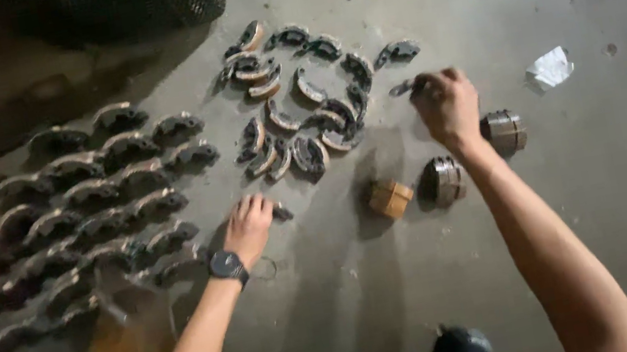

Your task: Sorting and bundling motorcycle drum brake shoes using rubber bands.

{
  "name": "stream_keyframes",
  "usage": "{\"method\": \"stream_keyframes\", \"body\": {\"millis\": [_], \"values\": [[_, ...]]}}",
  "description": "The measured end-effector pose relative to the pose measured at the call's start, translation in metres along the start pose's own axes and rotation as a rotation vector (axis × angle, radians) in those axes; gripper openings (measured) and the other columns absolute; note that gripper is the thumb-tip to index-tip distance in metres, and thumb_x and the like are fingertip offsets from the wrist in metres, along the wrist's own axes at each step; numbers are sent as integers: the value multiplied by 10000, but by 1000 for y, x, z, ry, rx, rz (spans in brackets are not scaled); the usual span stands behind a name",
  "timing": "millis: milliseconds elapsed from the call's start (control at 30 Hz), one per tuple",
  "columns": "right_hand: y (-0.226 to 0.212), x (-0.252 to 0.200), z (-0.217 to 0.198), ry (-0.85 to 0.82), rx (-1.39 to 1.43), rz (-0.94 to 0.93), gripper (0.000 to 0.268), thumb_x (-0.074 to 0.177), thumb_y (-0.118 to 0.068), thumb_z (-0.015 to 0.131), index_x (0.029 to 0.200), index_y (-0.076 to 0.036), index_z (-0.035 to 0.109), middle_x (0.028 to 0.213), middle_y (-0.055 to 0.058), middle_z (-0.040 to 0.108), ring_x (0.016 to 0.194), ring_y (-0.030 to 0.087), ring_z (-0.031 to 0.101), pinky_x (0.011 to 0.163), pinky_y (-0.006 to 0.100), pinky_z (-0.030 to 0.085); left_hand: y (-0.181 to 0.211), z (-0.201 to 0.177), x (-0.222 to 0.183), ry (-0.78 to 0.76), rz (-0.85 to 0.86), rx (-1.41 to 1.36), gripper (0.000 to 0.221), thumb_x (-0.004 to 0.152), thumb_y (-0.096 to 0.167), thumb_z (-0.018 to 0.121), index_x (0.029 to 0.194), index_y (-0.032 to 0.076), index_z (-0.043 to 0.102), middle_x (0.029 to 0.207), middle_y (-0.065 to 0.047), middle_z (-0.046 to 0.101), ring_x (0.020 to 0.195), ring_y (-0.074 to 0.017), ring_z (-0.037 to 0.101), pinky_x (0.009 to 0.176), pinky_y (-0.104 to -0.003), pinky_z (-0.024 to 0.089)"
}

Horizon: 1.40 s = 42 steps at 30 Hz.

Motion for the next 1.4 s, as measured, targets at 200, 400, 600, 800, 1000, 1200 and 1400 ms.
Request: {"method": "stream_keyframes", "body": {"millis": [200, 400, 600, 800, 1000, 1200, 1400], "values": [[87, 106, 28, 82, -163, 16, 277, 772, -123, 852, 1043, -93, 804, 1035, 196, 701, 943, 398, 651, 805, 476, 528, 9, -36, 0, 195, 86, -57, 361, 798, -6, 594, 1153, -43, 644, 1103, -166, 633, 1052, -350, 594, 926, -448, 529], [120, 163, 63, -65, -146, 54, 218, 805, -151, 827, 1022, -126, 835, 1025, 206, 711, 923, 387, 680, 841, 466, 552, 7, -37, 6, 97, 20, -85, 373, 780, -33, 587, 1150, -48, 633, 1060, -153, 621, 1053, -326, 593, 910, -421, 531], [106, 166, 92, -553, -221, 208, 191, 1018, -278, 708, 1133, -169, 814, 952, 230, 778, 811, 348, 747, 802, 441, 593, 10, -51, 9, 82, 51, -54, 383, 779, -7, 599, 1158, -60, 631, 1018, -142, 607, 1019, -315, 590, 895, -430, 534], [0, 147, 116, -250, 1, -211, 158, 1002, -96, 708, 1130, -58, 791, 1124, 194, 737, 833, 287, 752, 737, 376, 628, 11, -44, 6, 100, 48, -75, 297, 791, -9, 598, 1082, -47, 643, 1018, -144, 608, 1035, -324, 595, 903, -438, 538], [-107, 123, 164, -291, 79, -261, 156, 948, -89, 712, 1082, -46, 779, 1085, 190, 732, 865, 334, 721, 744, 423, 606, 8, -47, 5, 133, 54, -122, 202, 871, -22, 613, 1063, -56, 666, 1045, -163, 613, 1033, -320, 594, 942, -438, 548], [-131, 137, 265, -167, 137, -248, 442, 842, -130, 738, 1252, 18, 668, 1170, 247, 663, 1097, 421, 613, 943, 498, 515, 8, -44, 2, 187, 71, -154, 310, 775, -10, 611, 1075, -50, 677, 1105, -155, 621, 1080, -332, 592, 964, -449, 530], [-138, 147, 260, -327, -197, -47, 378, 758, -187, 779, 1085, -17, 695, 1107, 223, 652, 1072, 411, 593, 904, 579, 468, 7, -38, 0, 141, 56, -88, 273, 820, 50, 621, 1077, -29, 668, 1142, -149, 595, 1121, -328, 561, 1010, -485, 501]]}}
Point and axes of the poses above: each hand's wrist, its own x-axis towards the middle knuckle, its own z-axis out of the palm, y = z × x, the point moved 7 cm from there along x, towards the middle knuckle
